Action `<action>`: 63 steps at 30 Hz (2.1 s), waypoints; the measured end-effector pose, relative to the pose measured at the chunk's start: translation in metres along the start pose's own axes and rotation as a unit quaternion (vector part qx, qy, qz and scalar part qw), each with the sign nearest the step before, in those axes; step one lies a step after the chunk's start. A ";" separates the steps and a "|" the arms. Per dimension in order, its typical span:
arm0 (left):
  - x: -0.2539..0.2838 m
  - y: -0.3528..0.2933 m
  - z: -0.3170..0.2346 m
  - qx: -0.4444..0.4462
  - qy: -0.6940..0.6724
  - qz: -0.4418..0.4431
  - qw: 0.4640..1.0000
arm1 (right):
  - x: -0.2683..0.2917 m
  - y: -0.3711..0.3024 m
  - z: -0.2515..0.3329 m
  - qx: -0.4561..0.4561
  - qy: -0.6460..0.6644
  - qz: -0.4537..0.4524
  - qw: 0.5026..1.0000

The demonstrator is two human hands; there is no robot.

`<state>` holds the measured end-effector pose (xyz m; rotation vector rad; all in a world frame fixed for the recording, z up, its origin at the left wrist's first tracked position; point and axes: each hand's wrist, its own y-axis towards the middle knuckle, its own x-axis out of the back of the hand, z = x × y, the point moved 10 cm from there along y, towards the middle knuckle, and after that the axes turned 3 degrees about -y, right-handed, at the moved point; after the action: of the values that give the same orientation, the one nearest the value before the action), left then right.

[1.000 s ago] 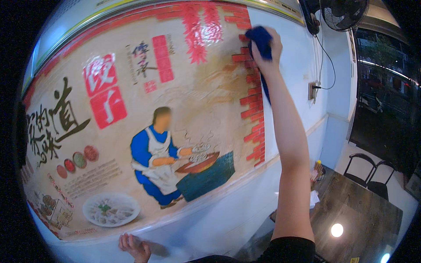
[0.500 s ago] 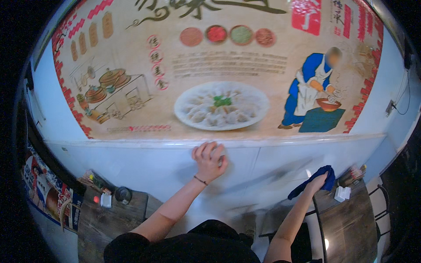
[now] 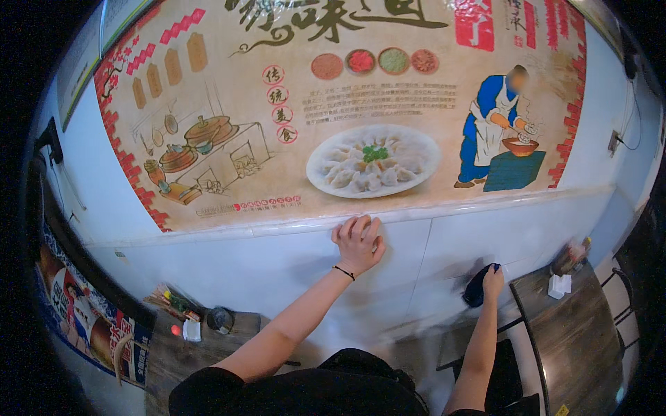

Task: The person wipes a wall with a blue cloth, focusing on a large illustrated poster and the surrounding white tiles. They then move to a wooden table and wipe its surface with the same cloth.

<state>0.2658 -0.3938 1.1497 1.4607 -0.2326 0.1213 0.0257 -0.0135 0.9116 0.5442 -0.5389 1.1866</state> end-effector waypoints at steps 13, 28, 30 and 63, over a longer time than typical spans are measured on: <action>-0.008 -0.006 -0.014 0.005 0.000 -0.002 1.000 | -0.037 -0.005 -0.048 0.009 0.085 -0.010 0.996; -0.008 -0.003 -0.008 -0.048 0.055 0.009 0.997 | 0.110 -0.097 0.145 0.064 0.682 0.346 0.641; -0.007 -0.007 -0.005 -0.050 0.066 0.001 0.997 | 0.156 -0.094 0.152 0.176 0.622 0.230 0.728; -0.002 -0.006 -0.002 -0.030 0.007 -0.012 0.999 | -0.093 -0.127 0.031 -0.159 0.472 0.370 0.784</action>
<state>0.2654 -0.3926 1.1437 1.4014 -0.2067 0.1037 0.1173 -0.1346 0.8608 -0.6483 -0.0346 1.8627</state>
